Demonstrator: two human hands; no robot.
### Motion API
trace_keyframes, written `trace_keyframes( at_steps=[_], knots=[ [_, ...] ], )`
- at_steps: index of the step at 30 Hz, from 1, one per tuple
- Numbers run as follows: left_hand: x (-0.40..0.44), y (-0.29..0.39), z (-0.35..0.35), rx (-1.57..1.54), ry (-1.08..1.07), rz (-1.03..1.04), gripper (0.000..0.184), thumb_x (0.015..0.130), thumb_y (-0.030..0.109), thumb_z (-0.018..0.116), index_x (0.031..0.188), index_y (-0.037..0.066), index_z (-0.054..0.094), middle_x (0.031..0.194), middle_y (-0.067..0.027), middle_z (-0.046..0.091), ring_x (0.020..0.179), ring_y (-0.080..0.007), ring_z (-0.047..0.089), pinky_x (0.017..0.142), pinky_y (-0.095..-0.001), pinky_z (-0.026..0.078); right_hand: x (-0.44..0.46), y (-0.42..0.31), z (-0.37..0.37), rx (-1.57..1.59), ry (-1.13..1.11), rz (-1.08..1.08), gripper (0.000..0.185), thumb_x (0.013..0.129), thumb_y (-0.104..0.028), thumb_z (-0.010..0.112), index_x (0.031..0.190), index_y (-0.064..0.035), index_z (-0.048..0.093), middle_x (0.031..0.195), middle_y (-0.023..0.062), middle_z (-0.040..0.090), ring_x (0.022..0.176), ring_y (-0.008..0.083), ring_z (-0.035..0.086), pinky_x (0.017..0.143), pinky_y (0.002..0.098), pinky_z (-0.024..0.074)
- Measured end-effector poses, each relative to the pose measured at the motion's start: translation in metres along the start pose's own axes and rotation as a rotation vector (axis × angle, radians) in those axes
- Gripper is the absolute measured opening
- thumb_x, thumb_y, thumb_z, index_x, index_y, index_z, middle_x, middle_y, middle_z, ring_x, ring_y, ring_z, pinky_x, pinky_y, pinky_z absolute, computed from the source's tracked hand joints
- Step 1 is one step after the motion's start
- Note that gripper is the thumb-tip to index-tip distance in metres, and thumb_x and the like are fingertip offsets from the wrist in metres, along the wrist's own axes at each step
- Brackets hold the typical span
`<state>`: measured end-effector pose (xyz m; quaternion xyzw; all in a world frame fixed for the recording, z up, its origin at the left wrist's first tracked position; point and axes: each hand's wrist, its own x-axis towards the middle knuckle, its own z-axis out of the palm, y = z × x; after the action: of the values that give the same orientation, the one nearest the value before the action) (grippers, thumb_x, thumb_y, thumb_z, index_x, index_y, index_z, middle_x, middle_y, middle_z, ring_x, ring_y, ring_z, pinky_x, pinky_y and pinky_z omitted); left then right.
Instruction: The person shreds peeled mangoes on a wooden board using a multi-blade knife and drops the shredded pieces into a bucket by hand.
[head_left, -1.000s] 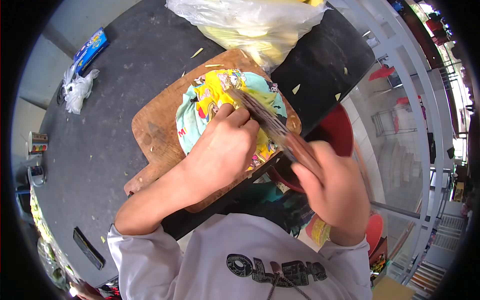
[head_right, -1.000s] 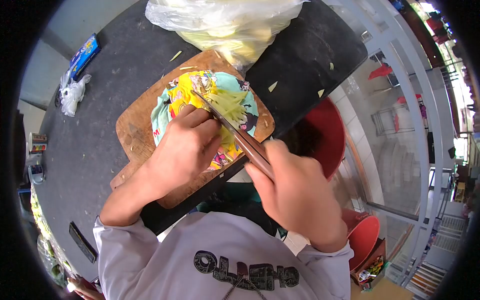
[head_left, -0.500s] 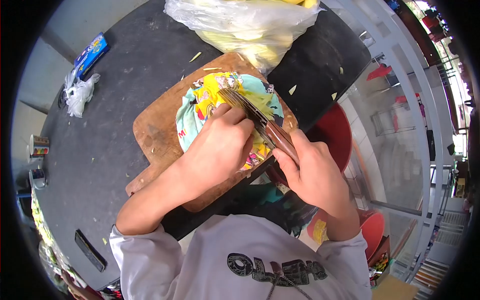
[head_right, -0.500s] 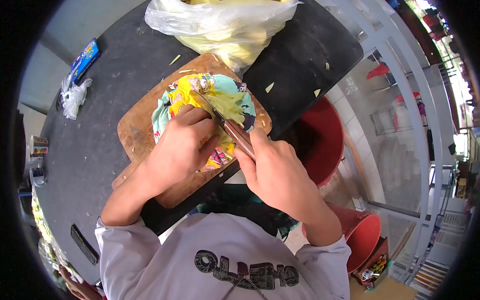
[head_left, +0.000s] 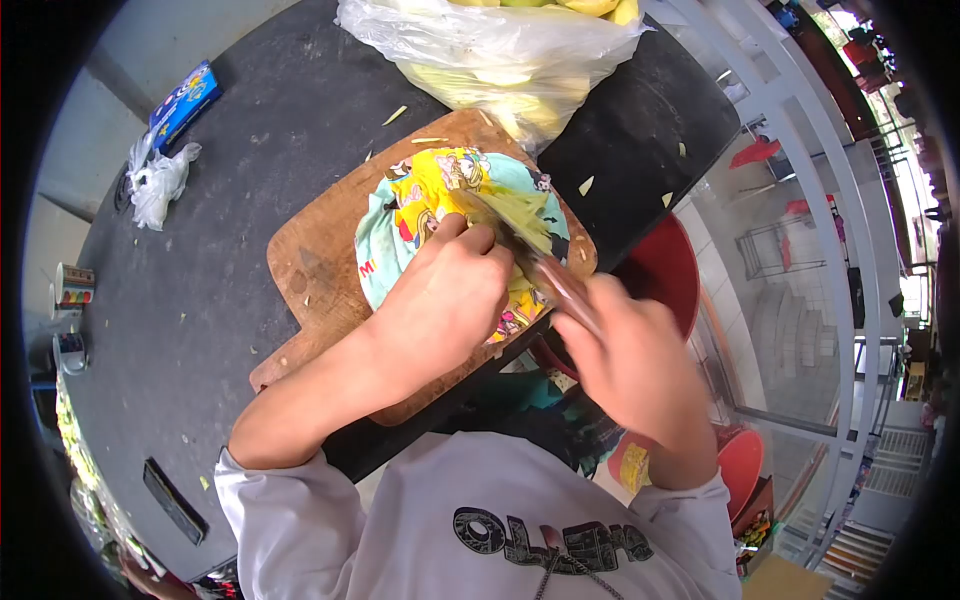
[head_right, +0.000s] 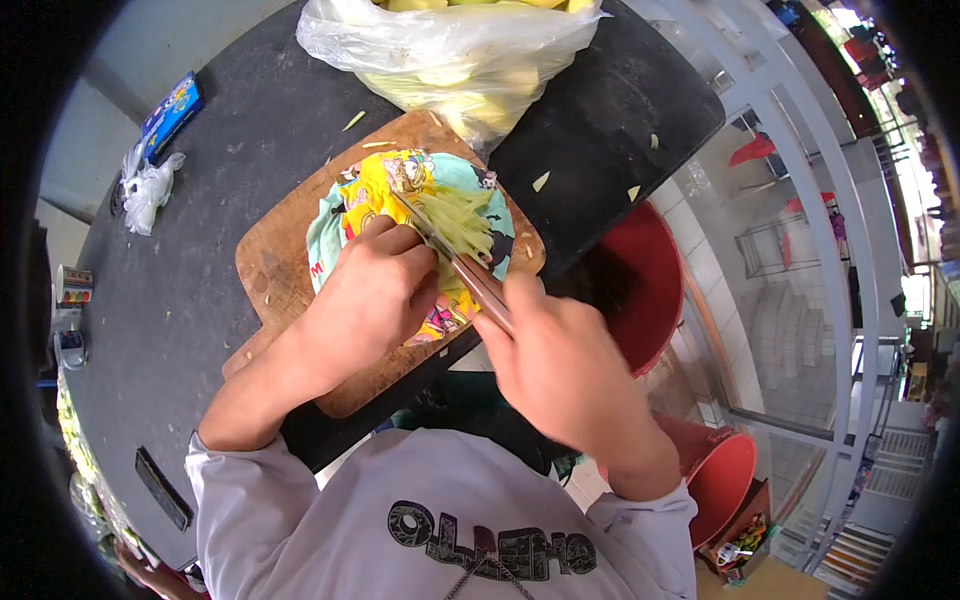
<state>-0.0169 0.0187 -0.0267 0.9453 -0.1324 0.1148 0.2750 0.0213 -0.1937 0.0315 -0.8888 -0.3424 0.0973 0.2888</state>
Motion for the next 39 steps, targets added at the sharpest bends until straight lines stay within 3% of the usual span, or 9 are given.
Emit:
trace_keyframes(
  at_steps=[3, 9, 19, 22, 28, 31, 37, 39],
  knots=[
    [0.000, 0.005, -0.006, 0.006, -0.057, 0.029, 0.010, 0.075, 0.000, 0.066, 0.083, -0.007, 0.068, 0.088, -0.0228, 0.066, 0.090, -0.0405, 0.063, 0.085, -0.0459, 0.054, 0.003, 0.002, -0.001, -0.038, -0.053, 0.052, 0.025, 0.099, -0.017, 0.068, 0.101, 0.0031, 0.054, 0.069, 0.0242, 0.063, 0.070, 0.0471, 0.066, 0.058, 0.0539, 0.0490],
    [0.001, 0.008, -0.008, 0.000, -0.058, 0.006, 0.013, 0.075, 0.000, 0.065, 0.085, -0.008, 0.069, 0.090, -0.0239, 0.067, 0.092, -0.0413, 0.063, 0.088, -0.0462, 0.055, -0.009, -0.013, -0.010, 0.077, 0.019, -0.047, 0.023, 0.098, -0.014, 0.068, 0.098, 0.0013, 0.051, 0.068, 0.0234, 0.061, 0.066, 0.0469, 0.064, 0.057, 0.0525, 0.0478],
    [-0.002, 0.005, -0.004, -0.033, -0.015, 0.000, 0.012, 0.075, 0.000, 0.065, 0.084, -0.008, 0.068, 0.090, -0.0242, 0.067, 0.093, -0.0417, 0.063, 0.088, -0.0464, 0.054, -0.005, -0.007, -0.003, 0.028, -0.016, -0.023, 0.023, 0.098, -0.015, 0.068, 0.099, 0.0019, 0.052, 0.068, 0.0236, 0.062, 0.067, 0.0469, 0.065, 0.060, 0.0530, 0.0492],
    [-0.001, 0.003, 0.000, -0.008, -0.010, -0.017, 0.009, 0.081, 0.002, 0.072, 0.086, -0.005, 0.069, 0.088, -0.0187, 0.065, 0.091, -0.0393, 0.061, 0.081, -0.0488, 0.053, -0.002, 0.000, 0.003, -0.017, -0.049, 0.000, 0.023, 0.098, -0.015, 0.068, 0.100, 0.0019, 0.053, 0.069, 0.0240, 0.063, 0.067, 0.0468, 0.065, 0.060, 0.0532, 0.0492],
    [-0.003, 0.002, -0.002, -0.013, 0.008, 0.011, 0.009, 0.081, 0.003, 0.073, 0.085, -0.004, 0.069, 0.088, -0.0184, 0.065, 0.089, -0.0389, 0.061, 0.079, -0.0488, 0.053, -0.010, -0.011, -0.008, 0.151, 0.026, -0.027, 0.025, 0.100, -0.017, 0.066, 0.099, 0.0029, 0.052, 0.071, 0.0252, 0.064, 0.068, 0.0472, 0.065, 0.060, 0.0535, 0.0493],
    [-0.003, 0.000, 0.002, -0.008, -0.012, -0.016, 0.010, 0.081, 0.003, 0.073, 0.086, -0.004, 0.069, 0.088, -0.0186, 0.065, 0.089, -0.0388, 0.062, 0.080, -0.0490, 0.053, -0.001, 0.000, 0.004, -0.079, -0.020, -0.023, 0.024, 0.099, -0.017, 0.067, 0.099, 0.0024, 0.052, 0.073, 0.0249, 0.064, 0.069, 0.0466, 0.066, 0.060, 0.0525, 0.0496],
    [-0.004, -0.001, -0.003, -0.023, -0.010, -0.016, 0.012, 0.081, 0.003, 0.074, 0.089, -0.004, 0.071, 0.085, -0.0189, 0.065, 0.089, -0.0399, 0.063, 0.080, -0.0493, 0.053, -0.010, -0.008, -0.009, 0.135, -0.007, -0.010, 0.027, 0.101, -0.020, 0.065, 0.098, 0.0036, 0.052, 0.071, 0.0265, 0.064, 0.068, 0.0491, 0.064, 0.062, 0.0559, 0.0489],
    [-0.003, 0.000, -0.003, -0.016, -0.036, -0.030, 0.012, 0.081, 0.003, 0.074, 0.089, -0.005, 0.071, 0.085, -0.0193, 0.065, 0.089, -0.0403, 0.063, 0.081, -0.0494, 0.054, 0.000, 0.000, 0.008, -0.004, -0.058, 0.022, 0.024, 0.099, -0.017, 0.067, 0.100, 0.0038, 0.053, 0.071, 0.0253, 0.063, 0.069, 0.0485, 0.064, 0.061, 0.0537, 0.0489]
  ],
)
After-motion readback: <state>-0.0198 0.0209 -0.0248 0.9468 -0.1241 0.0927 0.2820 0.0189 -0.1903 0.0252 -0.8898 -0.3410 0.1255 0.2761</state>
